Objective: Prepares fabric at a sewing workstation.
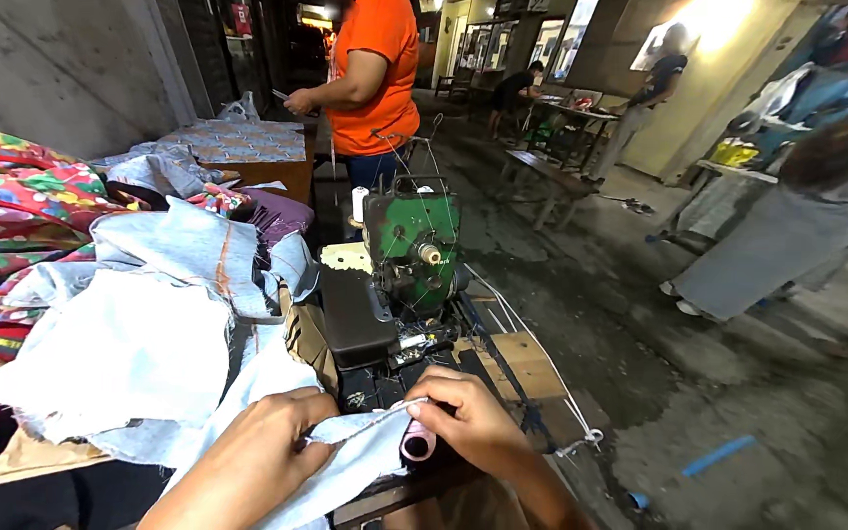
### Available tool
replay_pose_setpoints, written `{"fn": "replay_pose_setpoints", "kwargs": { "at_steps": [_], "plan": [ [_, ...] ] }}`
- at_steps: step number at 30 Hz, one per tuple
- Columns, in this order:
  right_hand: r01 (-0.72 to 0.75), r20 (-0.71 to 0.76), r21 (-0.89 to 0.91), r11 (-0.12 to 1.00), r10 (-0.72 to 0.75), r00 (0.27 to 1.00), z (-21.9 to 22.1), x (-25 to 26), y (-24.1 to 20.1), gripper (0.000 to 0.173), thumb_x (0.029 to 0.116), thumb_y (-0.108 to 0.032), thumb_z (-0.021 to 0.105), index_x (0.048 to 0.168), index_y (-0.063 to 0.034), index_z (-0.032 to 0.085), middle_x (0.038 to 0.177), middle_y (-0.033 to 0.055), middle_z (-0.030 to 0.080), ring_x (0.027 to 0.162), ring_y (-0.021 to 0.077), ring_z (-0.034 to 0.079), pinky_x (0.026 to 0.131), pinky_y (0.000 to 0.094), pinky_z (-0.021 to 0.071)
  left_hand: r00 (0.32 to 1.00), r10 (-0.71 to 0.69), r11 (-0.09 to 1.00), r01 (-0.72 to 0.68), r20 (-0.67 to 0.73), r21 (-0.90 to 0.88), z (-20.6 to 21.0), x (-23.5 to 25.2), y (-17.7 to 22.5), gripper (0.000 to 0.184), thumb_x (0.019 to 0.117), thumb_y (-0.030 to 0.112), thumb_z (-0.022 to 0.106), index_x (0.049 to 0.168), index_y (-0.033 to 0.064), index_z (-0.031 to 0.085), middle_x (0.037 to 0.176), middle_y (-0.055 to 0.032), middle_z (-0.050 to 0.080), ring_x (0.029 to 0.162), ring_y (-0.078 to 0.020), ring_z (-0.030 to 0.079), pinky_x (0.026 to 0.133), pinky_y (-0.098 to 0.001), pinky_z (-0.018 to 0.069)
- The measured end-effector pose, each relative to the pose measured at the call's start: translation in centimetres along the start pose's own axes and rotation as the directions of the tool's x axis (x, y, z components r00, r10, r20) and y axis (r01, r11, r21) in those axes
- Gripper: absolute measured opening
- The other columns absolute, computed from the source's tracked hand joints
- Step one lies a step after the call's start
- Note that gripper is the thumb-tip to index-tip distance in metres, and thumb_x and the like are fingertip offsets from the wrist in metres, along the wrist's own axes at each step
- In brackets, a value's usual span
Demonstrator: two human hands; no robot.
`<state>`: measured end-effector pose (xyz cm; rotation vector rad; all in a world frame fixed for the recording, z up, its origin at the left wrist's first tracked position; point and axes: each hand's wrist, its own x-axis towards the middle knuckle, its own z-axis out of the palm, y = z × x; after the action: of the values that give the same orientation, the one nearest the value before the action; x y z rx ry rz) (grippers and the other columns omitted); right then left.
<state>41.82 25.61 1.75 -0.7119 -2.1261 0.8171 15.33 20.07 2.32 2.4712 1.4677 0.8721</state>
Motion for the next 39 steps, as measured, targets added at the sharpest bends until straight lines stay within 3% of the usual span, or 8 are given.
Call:
{"fn": "replay_pose_setpoints", "kwargs": {
  "at_steps": [4, 12, 16, 19, 22, 24, 31, 39],
  "plan": [
    [-0.076, -0.127, 0.065, 0.995, 0.084, 0.988, 0.2, 1.1, 0.2, 0.019, 0.0962, -0.010, 0.060, 0.094, 0.0032, 0.073, 0.091, 0.0043, 0.066, 0.082, -0.0030, 0.059, 0.074, 0.0129, 0.0489, 0.995, -0.091, 0.992, 0.088, -0.031, -0.090, -0.3, -0.2, -0.6, 0.021, 0.0889, 0.032, 0.065, 0.079, 0.0152, 0.073, 0.067, 0.0059, 0.064, 0.059, -0.0060, 0.059, 0.055, -0.0289, 0.0504],
    [-0.106, -0.171, 0.072, 0.992, 0.117, 0.978, -0.4, 3.0, -0.3, 0.018, 0.0970, -0.012, 0.060, 0.092, 0.0015, 0.070, 0.097, 0.0033, 0.062, 0.089, -0.0030, 0.058, 0.077, 0.0118, 0.0486, 0.923, -0.188, 0.873, 0.314, 0.336, -0.374, -4.9, -4.0, -4.8, 0.026, 0.0910, 0.042, 0.069, 0.082, 0.0173, 0.070, 0.063, 0.0117, 0.061, 0.055, 0.0038, 0.057, 0.052, -0.0188, 0.0470],
    [-0.228, -0.182, -0.053, 0.972, 0.215, 0.960, 0.3, 5.0, -0.9, 0.022, 0.1010, -0.013, 0.056, 0.093, 0.0021, 0.070, 0.104, 0.0081, 0.063, 0.089, 0.0049, 0.058, 0.080, 0.0218, 0.0489, 0.943, -0.261, 0.896, 0.317, 0.208, -0.311, -9.1, -2.7, -5.4, 0.014, 0.0933, 0.026, 0.068, 0.087, 0.0139, 0.072, 0.067, 0.0108, 0.063, 0.059, 0.0044, 0.058, 0.056, -0.0180, 0.0498],
    [-0.275, -0.270, -0.166, 0.947, 0.225, 0.936, 1.3, 7.1, -0.3, 0.016, 0.0980, -0.012, 0.064, 0.090, 0.0013, 0.069, 0.110, 0.0148, 0.062, 0.094, 0.0209, 0.061, 0.081, 0.0378, 0.0521, 0.928, -0.372, 0.928, 0.372, 0.033, -0.003, -11.1, 1.0, -4.7, 0.010, 0.0949, 0.016, 0.073, 0.088, 0.0079, 0.073, 0.063, -0.0012, 0.060, 0.057, -0.0117, 0.054, 0.056, -0.0357, 0.0464],
    [-0.316, -0.331, -0.219, 0.923, 0.234, 0.914, 2.0, 8.6, 0.5, 0.014, 0.0947, -0.010, 0.069, 0.088, 0.0021, 0.067, 0.113, 0.0199, 0.061, 0.106, 0.0328, 0.059, 0.089, 0.0485, 0.0490, 0.938, -0.317, 0.897, 0.345, -0.142, 0.277, -9.9, 4.2, -4.9, 0.010, 0.0922, 0.005, 0.075, 0.101, -0.0004, 0.074, 0.093, -0.0207, 0.069, 0.087, -0.0402, 0.067, 0.078, -0.0620, 0.0532],
    [-0.352, -0.332, -0.214, 0.911, 0.271, 0.904, 2.2, 8.9, 0.8, 0.015, 0.0951, -0.011, 0.069, 0.092, 0.0030, 0.068, 0.114, 0.0210, 0.061, 0.108, 0.0332, 0.059, 0.092, 0.0481, 0.0484, 0.943, -0.250, 0.906, 0.308, -0.219, 0.290, -8.1, 5.8, -4.3, 0.021, 0.0912, 0.001, 0.074, 0.111, -0.0060, 0.071, 0.113, -0.0304, 0.065, 0.109, -0.0523, 0.061, 0.092, -0.0687, 0.0468],
    [-0.414, -0.343, -0.113, 0.903, 0.356, 0.869, 2.2, 8.9, 1.3, 0.022, 0.0948, -0.011, 0.069, 0.108, 0.0055, 0.063, 0.115, 0.0202, 0.059, 0.094, 0.0218, 0.062, 0.082, 0.0358, 0.0522, 0.984, -0.029, 0.999, 0.033, -0.176, 0.019, 2.2, 8.8, 0.8, 0.018, 0.0995, 0.005, 0.060, 0.102, -0.0020, 0.076, 0.107, -0.0172, 0.074, 0.105, -0.0324, 0.070, 0.095, -0.0465, 0.0555],
    [-0.341, -0.340, -0.223, 0.913, 0.256, 0.905, 1.3, 8.6, 1.5, 0.021, 0.0990, -0.011, 0.064, 0.114, 0.0044, 0.063, 0.095, 0.0123, 0.065, 0.078, 0.0133, 0.062, 0.073, 0.0301, 0.0519, 0.992, -0.033, 0.999, 0.035, -0.126, 0.017, 3.4, 8.6, -0.4, 0.021, 0.1013, 0.011, 0.058, 0.106, 0.0000, 0.076, 0.112, -0.0146, 0.074, 0.110, -0.0320, 0.069, 0.098, -0.0486, 0.0519]
  ]
}}
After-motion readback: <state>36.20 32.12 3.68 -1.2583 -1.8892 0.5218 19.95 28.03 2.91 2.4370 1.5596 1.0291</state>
